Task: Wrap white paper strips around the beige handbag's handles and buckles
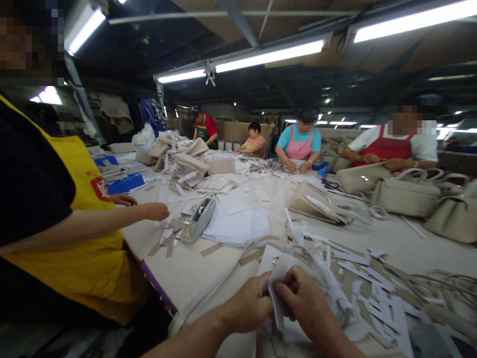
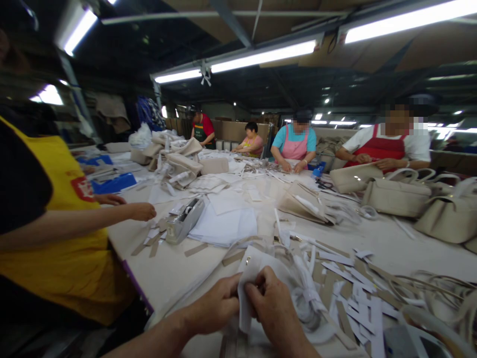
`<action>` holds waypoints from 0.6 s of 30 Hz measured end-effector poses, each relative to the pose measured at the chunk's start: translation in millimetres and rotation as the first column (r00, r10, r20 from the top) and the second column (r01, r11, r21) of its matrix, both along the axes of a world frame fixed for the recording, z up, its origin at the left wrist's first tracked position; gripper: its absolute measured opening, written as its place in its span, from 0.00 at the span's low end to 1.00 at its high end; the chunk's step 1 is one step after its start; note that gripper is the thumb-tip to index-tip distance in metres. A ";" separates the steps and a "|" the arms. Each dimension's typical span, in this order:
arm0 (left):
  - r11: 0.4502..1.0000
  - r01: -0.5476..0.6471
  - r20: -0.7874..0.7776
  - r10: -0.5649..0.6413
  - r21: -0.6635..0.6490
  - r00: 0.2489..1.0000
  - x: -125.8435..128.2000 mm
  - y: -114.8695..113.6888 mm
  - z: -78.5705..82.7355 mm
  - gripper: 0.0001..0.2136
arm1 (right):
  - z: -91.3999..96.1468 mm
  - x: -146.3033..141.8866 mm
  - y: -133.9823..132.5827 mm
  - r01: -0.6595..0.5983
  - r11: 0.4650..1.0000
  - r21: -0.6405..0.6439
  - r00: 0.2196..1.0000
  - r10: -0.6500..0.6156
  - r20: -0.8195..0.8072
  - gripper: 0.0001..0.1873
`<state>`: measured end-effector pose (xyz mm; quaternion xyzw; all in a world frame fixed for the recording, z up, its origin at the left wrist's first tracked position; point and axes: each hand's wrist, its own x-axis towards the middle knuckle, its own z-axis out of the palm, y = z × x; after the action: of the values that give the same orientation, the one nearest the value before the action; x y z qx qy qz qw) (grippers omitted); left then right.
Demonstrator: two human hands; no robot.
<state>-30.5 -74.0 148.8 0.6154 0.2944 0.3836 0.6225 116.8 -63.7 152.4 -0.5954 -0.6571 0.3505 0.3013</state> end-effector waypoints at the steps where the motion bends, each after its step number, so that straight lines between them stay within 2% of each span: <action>1: 0.998 0.056 0.033 -0.056 -0.025 0.998 -2.0 0.8 2.5 0.19 | 1.3 -0.2 -1.7 0.014 0.999 0.033 0.999 -0.015 0.042 0.09; 3: 0.992 0.115 0.087 -0.111 -0.050 0.990 -5.0 2.6 6.3 0.20 | 2.4 -0.8 -4.0 0.024 0.996 0.081 0.996 -0.031 0.081 0.08; 5: 0.994 0.107 0.061 -0.105 -0.018 0.993 -6.8 3.7 7.9 0.18 | 1.5 -1.8 -4.7 0.031 0.995 0.095 0.997 -0.038 0.071 0.09; 8: 0.994 0.061 -0.140 -0.047 0.094 0.989 -7.6 3.1 6.2 0.15 | -2.8 -1.2 -2.1 0.042 0.999 0.015 0.999 -0.042 0.004 0.10; 10: 0.979 0.018 -0.318 0.048 0.203 0.947 -7.3 1.2 3.0 0.14 | -5.6 2.8 1.2 0.018 0.997 -0.073 0.999 -0.021 -0.040 0.10; 12: 0.950 -0.005 -0.444 0.151 0.313 0.883 -6.6 -1.2 0.1 0.15 | -6.6 10.5 4.5 -0.023 0.997 -0.073 1.000 0.024 0.011 0.10; 15: 0.914 0.023 -0.538 0.217 0.404 0.815 -6.0 -5.1 -0.2 0.16 | -5.0 25.9 7.2 -0.076 0.990 0.120 0.962 0.041 0.269 0.09; 16: 0.907 0.038 -0.555 0.222 0.419 0.801 -6.2 -6.3 1.0 0.15 | -4.5 31.1 7.4 -0.090 0.972 0.219 0.943 0.012 0.334 0.11; 18: 0.896 0.065 -0.575 0.224 0.438 0.787 -6.8 -8.2 4.7 0.15 | -4.1 40.9 6.6 -0.113 0.896 0.430 0.936 -0.050 0.350 0.19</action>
<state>-37.3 -82.2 153.5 0.8157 0.4125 0.2459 0.3226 157.7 -57.0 148.2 -0.5531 -0.7723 0.0845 0.3007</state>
